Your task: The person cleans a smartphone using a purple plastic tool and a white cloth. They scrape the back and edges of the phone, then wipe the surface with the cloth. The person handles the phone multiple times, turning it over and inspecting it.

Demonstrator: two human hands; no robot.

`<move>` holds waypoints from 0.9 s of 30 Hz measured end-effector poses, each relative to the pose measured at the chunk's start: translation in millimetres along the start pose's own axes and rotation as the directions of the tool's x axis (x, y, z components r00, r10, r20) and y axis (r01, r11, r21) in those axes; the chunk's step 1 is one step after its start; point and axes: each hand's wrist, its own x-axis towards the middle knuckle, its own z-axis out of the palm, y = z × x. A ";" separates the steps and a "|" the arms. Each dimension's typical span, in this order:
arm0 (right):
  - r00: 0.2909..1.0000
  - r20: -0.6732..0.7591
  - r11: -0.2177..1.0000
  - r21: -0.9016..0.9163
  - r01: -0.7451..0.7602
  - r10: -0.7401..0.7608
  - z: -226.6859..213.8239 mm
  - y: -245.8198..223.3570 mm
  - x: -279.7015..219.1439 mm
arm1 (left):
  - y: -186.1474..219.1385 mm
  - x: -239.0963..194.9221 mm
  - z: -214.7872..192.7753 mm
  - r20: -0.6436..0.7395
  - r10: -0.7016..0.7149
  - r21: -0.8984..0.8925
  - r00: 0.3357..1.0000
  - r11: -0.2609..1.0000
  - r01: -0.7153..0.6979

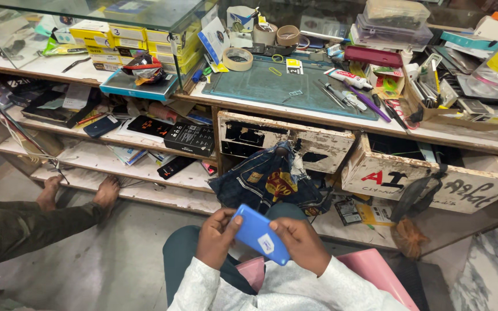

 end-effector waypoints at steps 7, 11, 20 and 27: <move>0.886 0.124 0.662 0.620 -0.421 0.447 12.6 10.0 -2.1 | 14.9 -13.8 13.0 0.226 0.110 -0.223 0.968 0.973 -0.058; 0.889 0.262 0.670 0.586 -0.455 0.375 18.7 9.3 -7.2 | 15.3 -15.3 14.1 0.196 0.178 -0.210 0.964 0.968 -0.136; 0.911 0.413 0.947 0.294 -0.130 -0.003 22.9 12.5 -14.1 | -19.2 -1.1 9.5 -0.154 0.169 -0.037 0.973 0.984 -0.177; 0.876 0.481 0.985 0.165 -0.052 -0.034 26.2 -6.5 -16.3 | -19.4 -4.5 9.8 -0.189 0.250 0.075 0.950 0.968 -0.240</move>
